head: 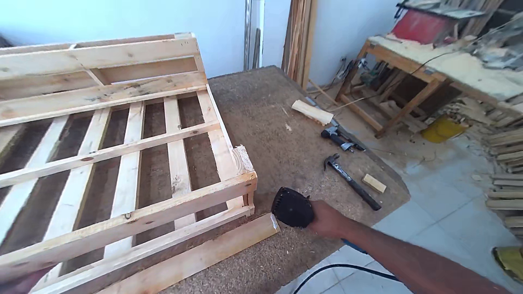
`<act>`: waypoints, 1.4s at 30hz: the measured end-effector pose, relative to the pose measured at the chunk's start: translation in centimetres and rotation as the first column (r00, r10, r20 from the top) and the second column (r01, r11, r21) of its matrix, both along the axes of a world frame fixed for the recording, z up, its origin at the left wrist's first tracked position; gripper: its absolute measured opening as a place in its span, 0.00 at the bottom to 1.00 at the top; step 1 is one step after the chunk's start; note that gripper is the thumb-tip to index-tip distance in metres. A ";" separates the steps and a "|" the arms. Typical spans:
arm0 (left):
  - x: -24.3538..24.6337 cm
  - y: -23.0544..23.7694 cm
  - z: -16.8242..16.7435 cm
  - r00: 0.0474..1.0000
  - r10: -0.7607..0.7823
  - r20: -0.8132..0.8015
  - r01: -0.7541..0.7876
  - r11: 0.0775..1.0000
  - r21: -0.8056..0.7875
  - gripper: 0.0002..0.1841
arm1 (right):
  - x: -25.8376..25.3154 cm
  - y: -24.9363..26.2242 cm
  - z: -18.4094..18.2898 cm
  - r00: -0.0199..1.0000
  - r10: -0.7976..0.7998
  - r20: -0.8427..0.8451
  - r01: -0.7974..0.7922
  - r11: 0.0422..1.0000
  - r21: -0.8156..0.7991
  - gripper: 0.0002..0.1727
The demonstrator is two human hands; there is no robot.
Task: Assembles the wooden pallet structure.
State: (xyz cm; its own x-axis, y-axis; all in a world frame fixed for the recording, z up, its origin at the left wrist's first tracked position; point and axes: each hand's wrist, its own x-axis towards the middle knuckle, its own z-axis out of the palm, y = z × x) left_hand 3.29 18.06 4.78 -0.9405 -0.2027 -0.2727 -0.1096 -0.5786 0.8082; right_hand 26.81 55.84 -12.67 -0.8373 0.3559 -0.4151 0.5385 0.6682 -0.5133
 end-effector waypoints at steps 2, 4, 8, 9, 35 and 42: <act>0.1 -1.0 -0.1 1.000 -0.009 -0.001 0.009 1.000 -0.001 0.30 | 3.0 -2.5 4.0 0.997 0.045 -0.057 -0.045 0.999 0.014 0.21; 0.3 -1.5 0.0 1.000 -0.008 0.017 0.007 0.999 0.048 0.32 | 6.1 -5.5 8.6 0.990 0.142 0.024 -0.143 0.981 0.128 0.31; 0.3 -2.0 0.0 0.998 -0.003 0.058 0.002 1.000 0.024 0.32 | 9.5 -10.0 11.0 0.827 0.520 -0.214 -0.235 0.665 0.709 0.35; -0.6 -2.9 -0.9 0.999 -0.010 0.044 0.010 1.000 -0.012 0.32 | 9.3 -10.4 10.7 0.771 0.589 -0.241 -0.194 0.578 0.793 0.30; -8.5 -11.4 -8.8 0.938 -0.332 -0.100 0.327 0.943 -0.063 0.32 | 6.6 -11.5 8.6 0.802 0.547 -0.240 -0.125 0.548 0.827 0.35; -8.9 -11.2 -9.1 0.949 -0.302 -0.090 0.298 0.953 -0.054 0.35 | 5.8 -10.5 8.2 0.761 0.587 -0.278 -0.085 0.515 0.853 0.30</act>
State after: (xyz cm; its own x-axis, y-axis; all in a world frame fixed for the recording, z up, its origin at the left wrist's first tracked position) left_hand -5.60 6.84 -4.34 -0.9809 0.0843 -0.1752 -0.1938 -0.4983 0.8451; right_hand 32.62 45.35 -4.51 -0.9342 -0.0483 0.3534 0.0224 0.9809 0.1933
